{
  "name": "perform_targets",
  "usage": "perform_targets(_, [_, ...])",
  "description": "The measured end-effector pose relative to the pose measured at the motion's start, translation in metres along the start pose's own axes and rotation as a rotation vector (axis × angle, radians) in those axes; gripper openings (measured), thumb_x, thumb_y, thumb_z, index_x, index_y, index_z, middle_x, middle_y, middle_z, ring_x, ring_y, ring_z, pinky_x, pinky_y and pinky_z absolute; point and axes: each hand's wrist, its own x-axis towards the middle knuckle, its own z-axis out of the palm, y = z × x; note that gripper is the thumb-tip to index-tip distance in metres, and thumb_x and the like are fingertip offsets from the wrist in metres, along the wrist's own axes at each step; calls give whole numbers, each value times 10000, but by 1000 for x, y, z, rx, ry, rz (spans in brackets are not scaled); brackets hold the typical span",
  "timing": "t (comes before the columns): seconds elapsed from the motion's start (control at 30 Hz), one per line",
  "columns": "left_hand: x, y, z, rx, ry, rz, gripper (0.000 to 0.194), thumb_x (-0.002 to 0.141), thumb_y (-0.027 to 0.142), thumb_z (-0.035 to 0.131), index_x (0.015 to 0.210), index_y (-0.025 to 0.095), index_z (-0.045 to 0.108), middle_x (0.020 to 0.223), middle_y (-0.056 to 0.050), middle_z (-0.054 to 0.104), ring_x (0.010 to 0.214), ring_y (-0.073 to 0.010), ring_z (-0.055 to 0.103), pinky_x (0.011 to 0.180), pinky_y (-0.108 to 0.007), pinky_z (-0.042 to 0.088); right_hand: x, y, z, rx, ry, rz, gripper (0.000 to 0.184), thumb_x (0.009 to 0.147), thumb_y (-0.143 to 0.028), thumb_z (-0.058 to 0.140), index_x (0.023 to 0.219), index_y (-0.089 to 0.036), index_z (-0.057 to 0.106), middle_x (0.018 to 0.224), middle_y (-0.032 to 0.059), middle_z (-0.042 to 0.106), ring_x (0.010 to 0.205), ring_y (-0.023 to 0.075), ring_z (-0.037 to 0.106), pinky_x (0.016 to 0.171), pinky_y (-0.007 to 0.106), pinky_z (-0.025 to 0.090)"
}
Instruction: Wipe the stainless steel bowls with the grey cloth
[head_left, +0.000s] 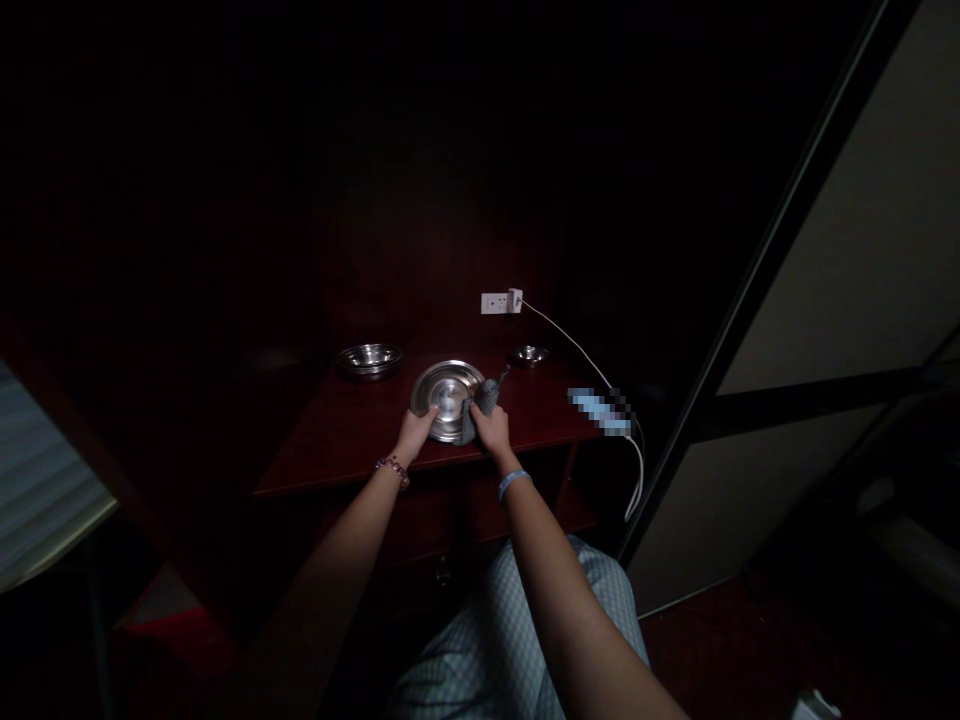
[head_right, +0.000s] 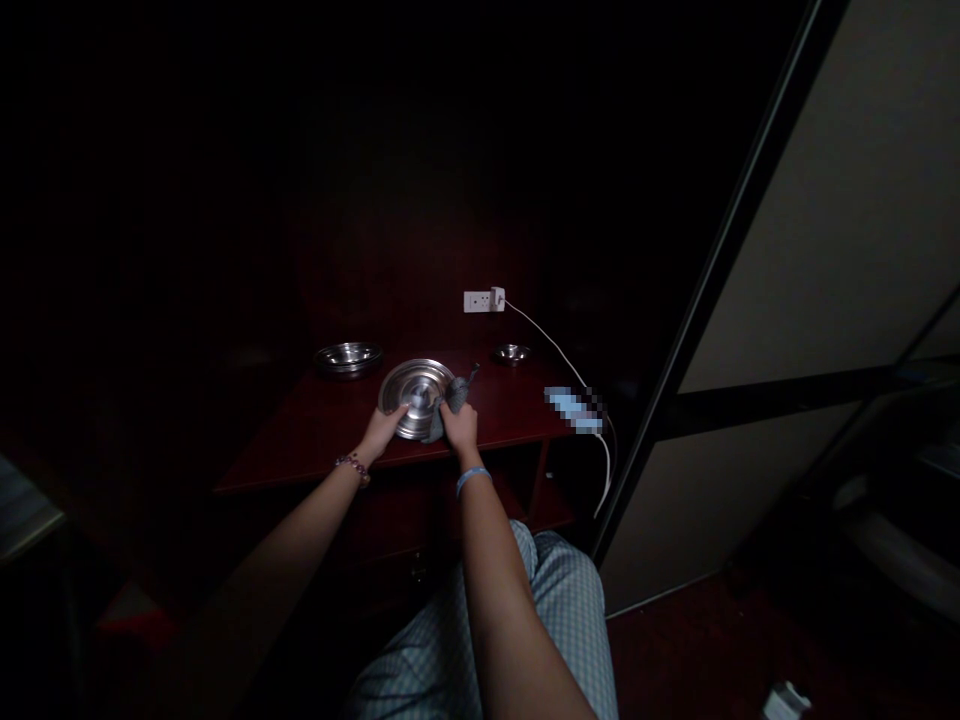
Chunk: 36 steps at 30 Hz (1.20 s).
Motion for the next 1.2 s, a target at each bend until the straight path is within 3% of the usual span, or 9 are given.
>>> perform_targets(1.2, [1, -2, 0, 33, 15, -26, 279, 723, 210, 658, 982, 108, 664, 1030, -123, 712, 996, -213, 647, 943, -349, 453, -1, -2, -1, -28, -4, 32, 256, 835, -334, 564, 859, -120, 702, 848, 113, 726, 855, 206, 686, 774, 246, 501])
